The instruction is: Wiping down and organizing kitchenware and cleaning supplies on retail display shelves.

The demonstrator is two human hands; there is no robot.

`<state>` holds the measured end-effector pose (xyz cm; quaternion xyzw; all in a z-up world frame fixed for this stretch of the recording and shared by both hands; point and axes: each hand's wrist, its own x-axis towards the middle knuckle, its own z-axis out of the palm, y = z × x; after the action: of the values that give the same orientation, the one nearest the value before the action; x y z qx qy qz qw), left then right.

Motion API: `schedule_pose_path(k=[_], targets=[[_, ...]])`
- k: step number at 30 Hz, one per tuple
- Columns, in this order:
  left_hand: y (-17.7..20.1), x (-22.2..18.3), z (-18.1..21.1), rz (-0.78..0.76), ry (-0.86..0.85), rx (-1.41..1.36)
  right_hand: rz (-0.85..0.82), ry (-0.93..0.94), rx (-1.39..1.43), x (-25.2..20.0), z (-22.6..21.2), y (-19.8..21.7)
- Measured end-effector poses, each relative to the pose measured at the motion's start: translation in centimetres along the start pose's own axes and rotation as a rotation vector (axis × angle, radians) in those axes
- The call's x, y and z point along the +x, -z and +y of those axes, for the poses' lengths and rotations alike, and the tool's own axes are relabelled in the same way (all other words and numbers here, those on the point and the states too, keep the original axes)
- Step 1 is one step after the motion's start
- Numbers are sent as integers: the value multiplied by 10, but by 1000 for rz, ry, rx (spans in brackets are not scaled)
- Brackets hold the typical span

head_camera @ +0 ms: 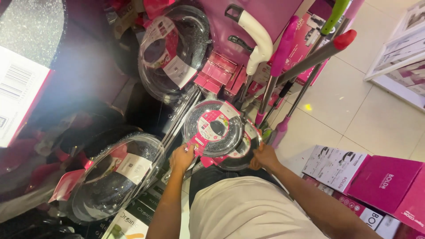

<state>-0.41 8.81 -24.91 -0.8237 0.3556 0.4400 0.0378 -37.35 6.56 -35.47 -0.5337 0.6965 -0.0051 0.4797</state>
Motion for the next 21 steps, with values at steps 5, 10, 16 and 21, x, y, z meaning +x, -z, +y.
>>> schedule_pose_path(k=[5,10,16,21], targets=[[-22,18,-15,-83,42,-86,58,-236,3,-47,40,2],[-27,22,-24,-94,62,-113,164,-315,63,-77,52,7],[-23,17,-15,-70,33,-38,249,-388,122,-129,25,48],[-4,-16,10,-114,21,0,347,-410,132,-156,25,74]])
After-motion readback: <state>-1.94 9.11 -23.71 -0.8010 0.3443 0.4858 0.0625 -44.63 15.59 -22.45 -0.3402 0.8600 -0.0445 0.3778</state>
